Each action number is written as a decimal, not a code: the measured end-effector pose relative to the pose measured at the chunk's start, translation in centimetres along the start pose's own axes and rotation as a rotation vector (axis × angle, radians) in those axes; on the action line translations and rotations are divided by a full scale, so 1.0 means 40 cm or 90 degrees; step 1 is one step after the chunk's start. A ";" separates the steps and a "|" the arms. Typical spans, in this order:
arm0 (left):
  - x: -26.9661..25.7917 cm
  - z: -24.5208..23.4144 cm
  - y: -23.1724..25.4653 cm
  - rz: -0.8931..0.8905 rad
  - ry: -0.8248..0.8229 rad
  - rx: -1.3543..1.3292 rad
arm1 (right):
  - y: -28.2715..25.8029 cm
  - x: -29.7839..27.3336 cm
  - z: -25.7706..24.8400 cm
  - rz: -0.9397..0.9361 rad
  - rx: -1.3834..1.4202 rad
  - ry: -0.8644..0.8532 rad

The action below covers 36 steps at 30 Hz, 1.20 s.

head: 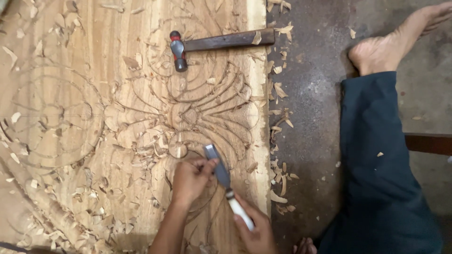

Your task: The person carves a decorative design into a piece of wood using a chisel.

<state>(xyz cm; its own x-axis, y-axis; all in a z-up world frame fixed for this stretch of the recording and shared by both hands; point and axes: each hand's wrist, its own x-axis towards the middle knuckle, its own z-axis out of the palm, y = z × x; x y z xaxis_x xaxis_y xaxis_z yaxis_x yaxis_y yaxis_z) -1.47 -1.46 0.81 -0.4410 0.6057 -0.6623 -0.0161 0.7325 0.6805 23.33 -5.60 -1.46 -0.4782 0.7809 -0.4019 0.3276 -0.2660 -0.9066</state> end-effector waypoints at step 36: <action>0.031 0.015 -0.022 -0.021 0.099 -0.260 | -0.168 0.149 -0.050 -0.020 0.017 -0.132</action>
<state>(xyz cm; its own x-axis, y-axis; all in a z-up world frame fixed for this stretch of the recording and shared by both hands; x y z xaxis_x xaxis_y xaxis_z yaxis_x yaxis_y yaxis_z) -1.46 -1.16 -0.81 -0.5637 0.5074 -0.6518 -0.3719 0.5487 0.7488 19.88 1.98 2.49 -0.6469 0.6563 -0.3882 0.2894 -0.2596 -0.9213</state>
